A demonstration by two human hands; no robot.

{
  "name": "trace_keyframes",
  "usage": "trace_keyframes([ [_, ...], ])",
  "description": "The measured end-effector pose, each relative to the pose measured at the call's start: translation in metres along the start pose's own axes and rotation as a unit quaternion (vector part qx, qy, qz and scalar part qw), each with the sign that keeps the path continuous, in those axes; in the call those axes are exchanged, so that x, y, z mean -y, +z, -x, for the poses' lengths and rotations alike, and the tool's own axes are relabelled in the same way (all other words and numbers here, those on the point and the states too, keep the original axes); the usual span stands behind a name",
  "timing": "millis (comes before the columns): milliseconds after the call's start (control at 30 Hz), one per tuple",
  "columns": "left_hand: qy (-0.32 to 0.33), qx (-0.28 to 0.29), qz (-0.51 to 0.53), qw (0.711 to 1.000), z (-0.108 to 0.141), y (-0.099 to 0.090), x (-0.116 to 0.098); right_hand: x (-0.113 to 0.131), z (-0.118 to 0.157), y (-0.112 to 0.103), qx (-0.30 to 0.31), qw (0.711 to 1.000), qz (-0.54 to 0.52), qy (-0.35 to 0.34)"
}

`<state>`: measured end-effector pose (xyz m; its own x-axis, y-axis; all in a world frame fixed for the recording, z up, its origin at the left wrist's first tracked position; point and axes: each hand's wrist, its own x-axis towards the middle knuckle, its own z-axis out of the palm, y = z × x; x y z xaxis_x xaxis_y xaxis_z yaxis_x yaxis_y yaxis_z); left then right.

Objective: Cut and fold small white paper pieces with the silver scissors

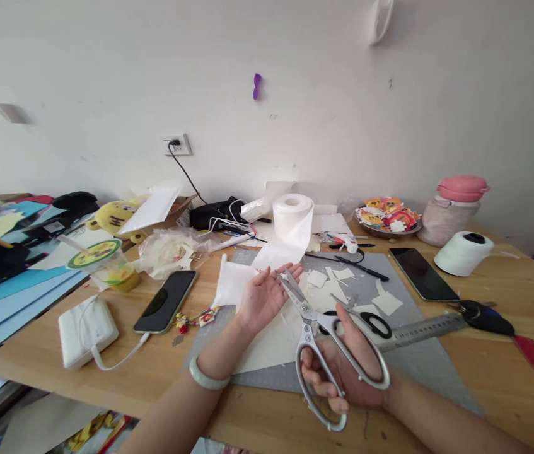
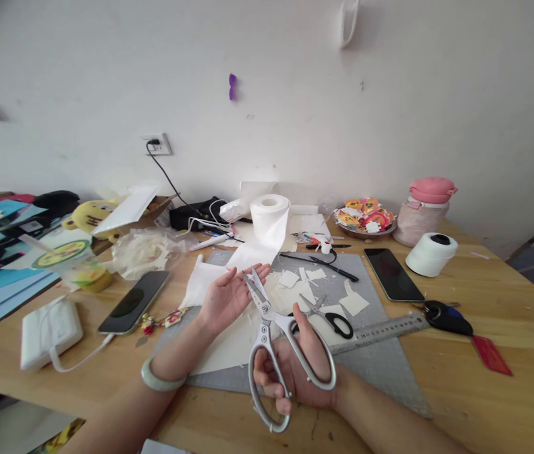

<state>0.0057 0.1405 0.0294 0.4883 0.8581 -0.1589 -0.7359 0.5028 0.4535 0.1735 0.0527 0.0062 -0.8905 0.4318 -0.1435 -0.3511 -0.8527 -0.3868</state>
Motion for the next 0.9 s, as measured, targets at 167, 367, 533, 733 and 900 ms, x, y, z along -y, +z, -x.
trace_keyframes([
  [167,-0.005,0.016,0.011,1.0,0.0,-0.001,0.0,-0.001,-0.002,-0.006,0.02,0.999,-0.025,0.015],
  [367,-0.012,0.016,0.021,1.0,0.0,-0.003,0.0,-0.002,-0.002,-0.012,0.022,0.999,-0.043,0.021],
  [533,-0.01,0.019,0.015,1.0,-0.001,-0.004,0.001,-0.004,-0.002,-0.015,0.015,0.998,-0.051,0.02],
  [733,-0.013,0.022,0.013,1.0,-0.002,-0.006,0.001,-0.002,-0.003,-0.017,0.01,0.998,-0.049,0.029],
  [900,-0.014,0.009,0.007,1.0,-0.002,-0.005,0.002,-0.003,-0.002,-0.014,-0.007,0.998,-0.049,0.026],
])
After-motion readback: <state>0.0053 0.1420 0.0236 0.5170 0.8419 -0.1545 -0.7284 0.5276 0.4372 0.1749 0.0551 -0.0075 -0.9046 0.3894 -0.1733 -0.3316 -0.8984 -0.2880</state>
